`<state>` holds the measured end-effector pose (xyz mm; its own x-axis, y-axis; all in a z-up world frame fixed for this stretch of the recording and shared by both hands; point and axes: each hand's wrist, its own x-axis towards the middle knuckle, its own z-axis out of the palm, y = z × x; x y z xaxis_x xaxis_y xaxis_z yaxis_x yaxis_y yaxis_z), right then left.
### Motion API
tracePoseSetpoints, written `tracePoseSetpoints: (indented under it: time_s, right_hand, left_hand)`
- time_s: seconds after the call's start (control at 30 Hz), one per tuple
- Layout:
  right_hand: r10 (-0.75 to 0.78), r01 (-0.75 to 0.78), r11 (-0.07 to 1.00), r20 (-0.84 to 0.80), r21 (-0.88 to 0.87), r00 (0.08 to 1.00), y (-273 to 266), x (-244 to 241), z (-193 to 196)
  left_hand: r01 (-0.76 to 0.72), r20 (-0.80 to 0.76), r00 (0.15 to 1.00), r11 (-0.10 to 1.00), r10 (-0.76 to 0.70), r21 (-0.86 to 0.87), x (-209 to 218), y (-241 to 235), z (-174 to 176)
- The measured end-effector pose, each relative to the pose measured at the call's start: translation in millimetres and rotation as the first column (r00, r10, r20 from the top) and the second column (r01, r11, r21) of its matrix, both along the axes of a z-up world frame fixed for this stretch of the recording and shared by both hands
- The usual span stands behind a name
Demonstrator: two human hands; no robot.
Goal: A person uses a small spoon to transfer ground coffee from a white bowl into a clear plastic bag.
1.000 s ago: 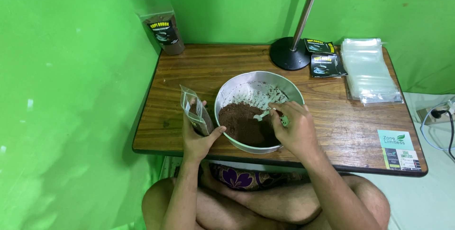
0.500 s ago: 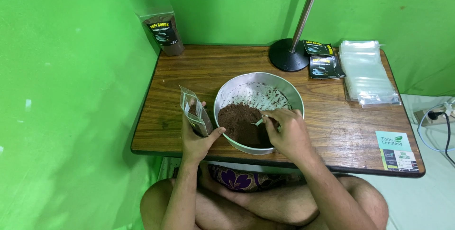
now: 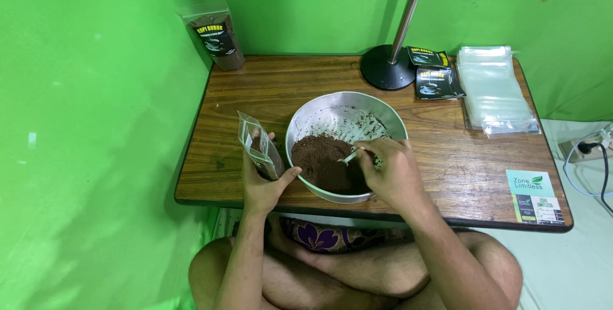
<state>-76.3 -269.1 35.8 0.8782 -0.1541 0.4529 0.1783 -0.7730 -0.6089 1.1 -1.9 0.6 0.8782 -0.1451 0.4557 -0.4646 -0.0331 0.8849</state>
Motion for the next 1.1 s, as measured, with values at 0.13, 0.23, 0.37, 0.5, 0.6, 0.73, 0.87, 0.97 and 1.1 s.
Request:
tracePoseSetpoints:
  time_s: [0.13,0.23,0.37,0.5,0.6,0.73,0.87,0.97,1.1]
  right_hand:
    - [-0.037,0.038,0.999,0.054,-0.011,0.998,-9,-2,5]
    - [-0.027,0.026,0.999,0.048,0.028,0.998,-7,-4,5]
    - [-0.019,0.016,0.998,0.042,0.056,0.999,-1,-4,7]
    - [0.032,-0.025,0.996,-0.083,0.081,0.996,16,-4,3]
    - [0.049,-0.048,0.999,-0.05,0.019,0.998,17,-5,7]
    - [0.032,-0.032,0.999,0.042,0.011,0.999,3,-3,2]
    - [0.016,-0.016,1.0,-0.059,0.012,0.998,11,-5,8]
    - [0.034,-0.032,0.999,-0.15,0.015,0.988,23,-8,24]
    - [0.001,0.0,1.0,0.014,-0.009,1.0,7,-3,1]
  left_hand:
    - [-0.006,-0.001,1.0,1.0,0.006,0.01,1,1,-2]
    - [0.006,0.003,1.0,1.0,-0.006,0.002,2,1,-3]
    - [0.0,-0.015,1.0,1.0,0.0,0.003,1,1,-4]
    - [0.018,-0.034,0.999,1.0,-0.018,0.0,-1,2,3]
    - [0.017,-0.024,1.0,1.0,-0.017,-0.005,-1,0,2]
    - [0.013,-0.02,1.0,1.0,-0.013,-0.004,0,1,2]
    - [0.02,-0.026,0.999,1.0,-0.02,0.001,-1,1,5]
    - [0.019,-0.03,0.999,1.0,-0.018,0.015,-2,1,7]
    - [0.017,-0.021,1.0,1.0,-0.017,0.006,0,0,1]
